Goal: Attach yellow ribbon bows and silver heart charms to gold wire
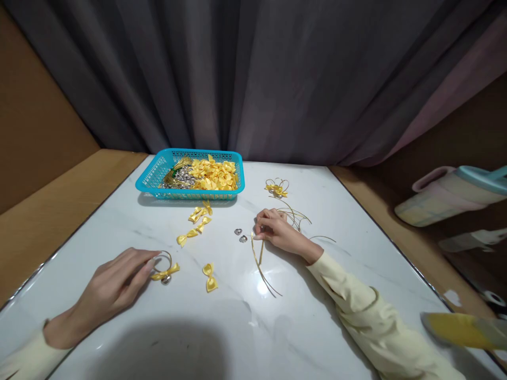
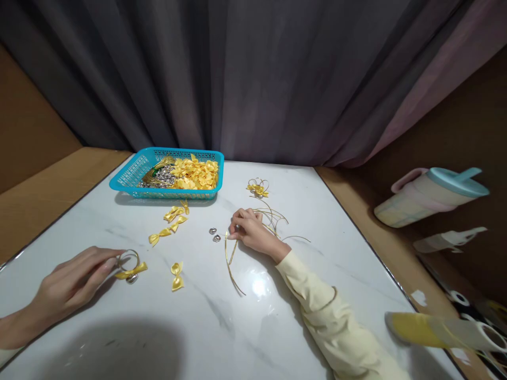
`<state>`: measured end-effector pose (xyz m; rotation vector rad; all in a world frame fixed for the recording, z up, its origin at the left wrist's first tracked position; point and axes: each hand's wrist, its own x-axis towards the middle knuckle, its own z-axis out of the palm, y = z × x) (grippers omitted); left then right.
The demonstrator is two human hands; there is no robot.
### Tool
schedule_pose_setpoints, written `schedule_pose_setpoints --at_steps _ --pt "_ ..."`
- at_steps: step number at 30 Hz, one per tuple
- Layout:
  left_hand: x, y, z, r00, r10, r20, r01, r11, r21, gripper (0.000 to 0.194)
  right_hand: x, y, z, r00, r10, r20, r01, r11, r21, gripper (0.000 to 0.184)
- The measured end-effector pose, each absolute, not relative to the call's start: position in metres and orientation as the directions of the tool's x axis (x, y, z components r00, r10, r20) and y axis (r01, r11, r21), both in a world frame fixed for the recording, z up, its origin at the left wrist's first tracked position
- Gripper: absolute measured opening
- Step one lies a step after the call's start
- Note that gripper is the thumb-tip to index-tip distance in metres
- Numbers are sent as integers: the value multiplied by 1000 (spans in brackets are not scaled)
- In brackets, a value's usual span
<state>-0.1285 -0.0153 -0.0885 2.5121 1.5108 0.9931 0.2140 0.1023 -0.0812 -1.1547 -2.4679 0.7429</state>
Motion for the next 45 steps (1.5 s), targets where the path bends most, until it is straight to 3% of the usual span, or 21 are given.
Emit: schedule_pose_setpoints --at_steps 13,21,23,27,29,32,37,41,45 --pt "-127 -15 -86 318 796 515 790 -523 321 17 220 102 -72 -583 811 46 646 496 -580 11" --pt "-128 -11 -85 354 794 494 796 -533 288 18 198 100 -86 -444 894 53 697 382 -606 17" --pt "-127 -13 -86 385 770 510 798 -555 235 18 195 100 -87 -424 905 41 676 346 -651 21" --pt "-112 -19 -78 454 662 596 817 -577 18 18 199 104 -82 -385 923 -12 569 227 -790 19" --pt "-94 -16 -66 459 652 604 820 -572 -6 16 204 104 -73 -372 928 -30 483 165 -860 21" --pt "-60 0 -43 450 726 520 802 -584 123 15 207 101 -54 -346 938 -24 356 108 -928 29" --pt "5 39 -15 426 869 251 717 -493 492 27 207 87 -24 -343 939 -26 195 44 -980 36" --pt "40 55 -14 465 880 99 494 -350 796 35 207 77 -13 -363 931 -46 117 -4 -993 35" --pt "43 60 -19 518 856 -8 361 -210 909 30 207 75 -9 -367 927 -77 86 -48 -995 34"
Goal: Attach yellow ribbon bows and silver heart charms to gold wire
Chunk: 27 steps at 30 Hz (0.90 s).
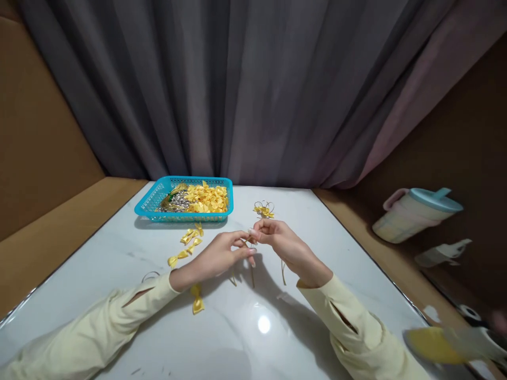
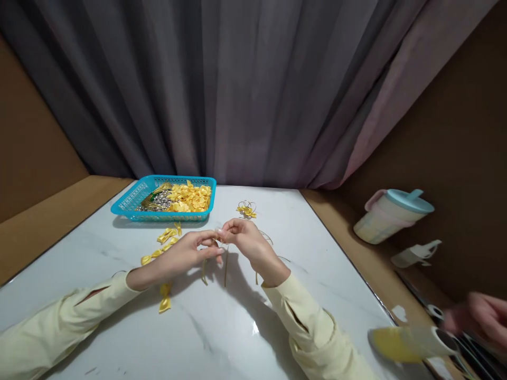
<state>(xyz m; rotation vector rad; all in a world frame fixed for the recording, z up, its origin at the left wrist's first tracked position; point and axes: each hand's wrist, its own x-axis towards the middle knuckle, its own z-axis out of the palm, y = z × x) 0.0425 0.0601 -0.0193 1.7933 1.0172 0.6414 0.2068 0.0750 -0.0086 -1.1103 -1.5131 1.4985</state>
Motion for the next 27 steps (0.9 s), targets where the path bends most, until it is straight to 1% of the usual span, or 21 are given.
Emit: schedule_pose_setpoints --at_steps 2,6,9,12,14,15,16,17,19,20,21,22,23,25,27 --pt "37 61 -18 517 856 -22 376 -204 904 28 208 76 -8 -379 920 -97 83 -71 -994 33" --pt "32 59 -12 514 858 1 376 -227 898 22 209 77 -9 -404 905 -134 93 -105 -990 29" --pt "34 55 -10 512 858 -34 344 -168 924 24 209 78 -11 -381 916 -128 110 -93 -990 29" --pt "37 51 -8 517 854 -65 291 -104 951 32 212 81 -8 -269 961 -59 161 -16 -987 31" --pt "38 49 -5 508 859 -73 269 -78 960 36 219 82 0 -175 984 16 213 54 -976 26" --pt "38 48 -2 501 862 -78 260 -64 964 37 223 80 7 -158 985 63 251 102 -963 21" --pt "37 48 1 499 862 -90 248 -43 968 38 228 77 14 -176 978 110 296 159 -942 16" --pt "37 46 4 503 858 -107 232 -15 973 39 232 73 21 -229 961 157 345 231 -910 12" --pt "35 44 10 526 837 -147 195 49 980 39 239 62 35 -433 844 315 473 511 -718 8" --pt "34 43 13 541 826 -161 180 73 981 39 241 56 40 -505 786 357 503 604 -618 8" --pt "34 42 14 553 816 -167 171 86 982 39 242 51 43 -565 740 366 515 662 -544 8" --pt "33 41 16 557 814 -164 166 85 983 39 242 47 45 -598 718 357 519 686 -510 8" --pt "33 40 17 554 818 -156 169 73 983 39 241 43 45 -617 710 339 519 691 -503 7" --pt "34 37 18 540 830 -137 198 33 980 39 237 40 44 -628 719 297 522 673 -524 7" --pt "35 34 20 525 843 -119 230 -6 973 36 233 38 41 -628 724 286 534 667 -520 8"
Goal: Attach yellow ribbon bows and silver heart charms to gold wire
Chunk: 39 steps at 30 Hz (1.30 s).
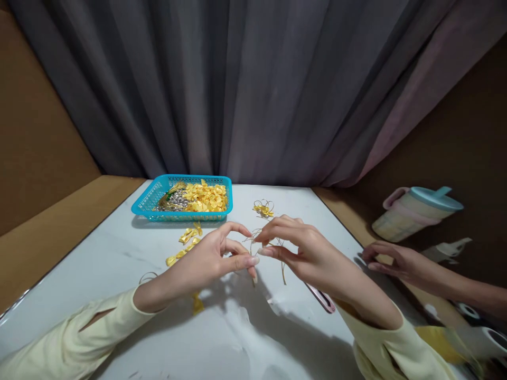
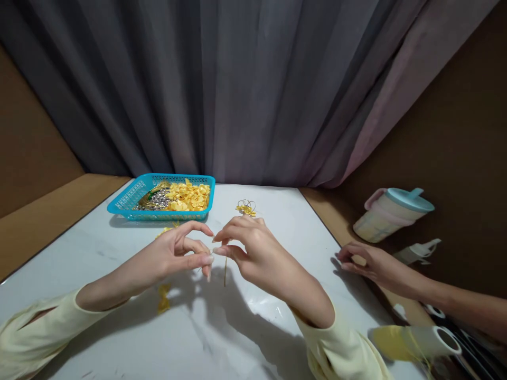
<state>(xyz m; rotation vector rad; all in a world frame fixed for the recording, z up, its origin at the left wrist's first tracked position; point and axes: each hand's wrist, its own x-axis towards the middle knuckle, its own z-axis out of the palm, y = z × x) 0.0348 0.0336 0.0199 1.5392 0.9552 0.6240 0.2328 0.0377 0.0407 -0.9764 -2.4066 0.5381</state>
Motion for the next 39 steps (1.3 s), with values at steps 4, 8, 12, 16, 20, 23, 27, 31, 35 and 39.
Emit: schedule_pose_setpoints --at_steps 4,8,12,16,20,23,27,31,35,39 --pt "35 28 21 497 863 -89 239 -38 970 33 225 32 37 -664 687 295 558 718 -417 18" --pt "34 27 21 490 867 -86 266 -55 963 33 224 27 41 -703 666 250 578 740 -345 22" --pt "33 27 21 484 870 -92 257 -41 966 32 226 25 47 -694 672 259 576 734 -360 19" --pt "33 26 20 492 866 -91 257 -44 965 32 227 23 46 -707 641 297 568 766 -301 19" --pt "32 27 20 521 847 -106 219 -13 976 31 225 21 41 -744 592 310 577 803 -150 23" --pt "31 29 21 534 836 -123 192 22 981 32 224 21 40 -764 562 316 580 813 -44 23" --pt "30 30 22 535 831 -153 188 60 980 34 224 25 40 -749 544 377 587 809 -2 18" --pt "30 28 25 526 835 -162 204 62 977 32 228 29 41 -716 563 413 592 803 -68 18" --pt "30 27 28 512 843 -165 206 66 976 30 230 31 44 -708 589 389 594 795 -123 17" --pt "30 26 30 511 843 -170 192 80 978 31 233 32 48 -700 604 381 601 786 -143 15"
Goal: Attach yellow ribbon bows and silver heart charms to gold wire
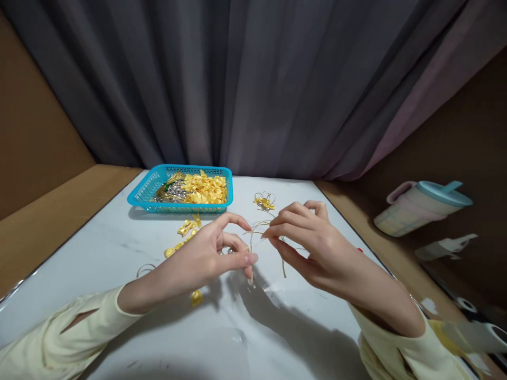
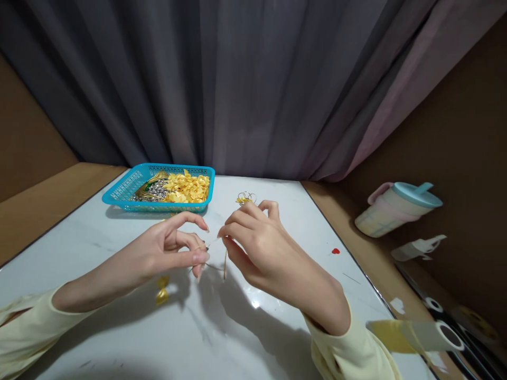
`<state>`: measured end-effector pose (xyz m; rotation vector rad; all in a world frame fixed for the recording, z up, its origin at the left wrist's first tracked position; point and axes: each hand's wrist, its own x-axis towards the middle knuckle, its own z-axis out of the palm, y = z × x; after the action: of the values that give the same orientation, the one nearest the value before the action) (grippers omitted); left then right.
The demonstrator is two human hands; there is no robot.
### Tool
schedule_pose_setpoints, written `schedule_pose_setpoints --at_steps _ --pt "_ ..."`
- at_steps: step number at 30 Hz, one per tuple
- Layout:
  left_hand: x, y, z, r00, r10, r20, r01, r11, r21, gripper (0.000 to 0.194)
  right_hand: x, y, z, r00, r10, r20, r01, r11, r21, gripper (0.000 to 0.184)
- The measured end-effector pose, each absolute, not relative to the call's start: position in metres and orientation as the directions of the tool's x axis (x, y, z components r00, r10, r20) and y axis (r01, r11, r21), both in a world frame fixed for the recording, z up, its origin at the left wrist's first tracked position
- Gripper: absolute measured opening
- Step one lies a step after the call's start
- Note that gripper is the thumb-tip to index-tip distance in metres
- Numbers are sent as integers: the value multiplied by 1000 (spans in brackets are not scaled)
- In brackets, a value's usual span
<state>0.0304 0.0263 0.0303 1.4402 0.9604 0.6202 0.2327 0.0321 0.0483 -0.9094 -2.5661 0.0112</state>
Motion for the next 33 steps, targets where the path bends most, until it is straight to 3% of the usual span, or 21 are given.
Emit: schedule_pose_setpoints --at_steps 11,16,21,28,33 --pt "29 25 35 513 843 -160 235 41 971 32 264 49 52 -596 693 404 740 670 -59 15" --pt "31 26 33 515 844 -150 287 -5 958 34 266 48 33 -546 808 222 791 585 -179 17" --pt "44 28 18 549 823 -146 450 -144 881 31 251 22 9 -478 876 68 822 473 -317 18" --pt "73 33 6 637 770 -34 478 -360 801 25 252 -4 -24 -279 960 14 915 270 -300 18" --pt "88 35 4 700 713 -34 440 -393 807 24 258 -20 -38 -173 984 35 944 176 -280 16"
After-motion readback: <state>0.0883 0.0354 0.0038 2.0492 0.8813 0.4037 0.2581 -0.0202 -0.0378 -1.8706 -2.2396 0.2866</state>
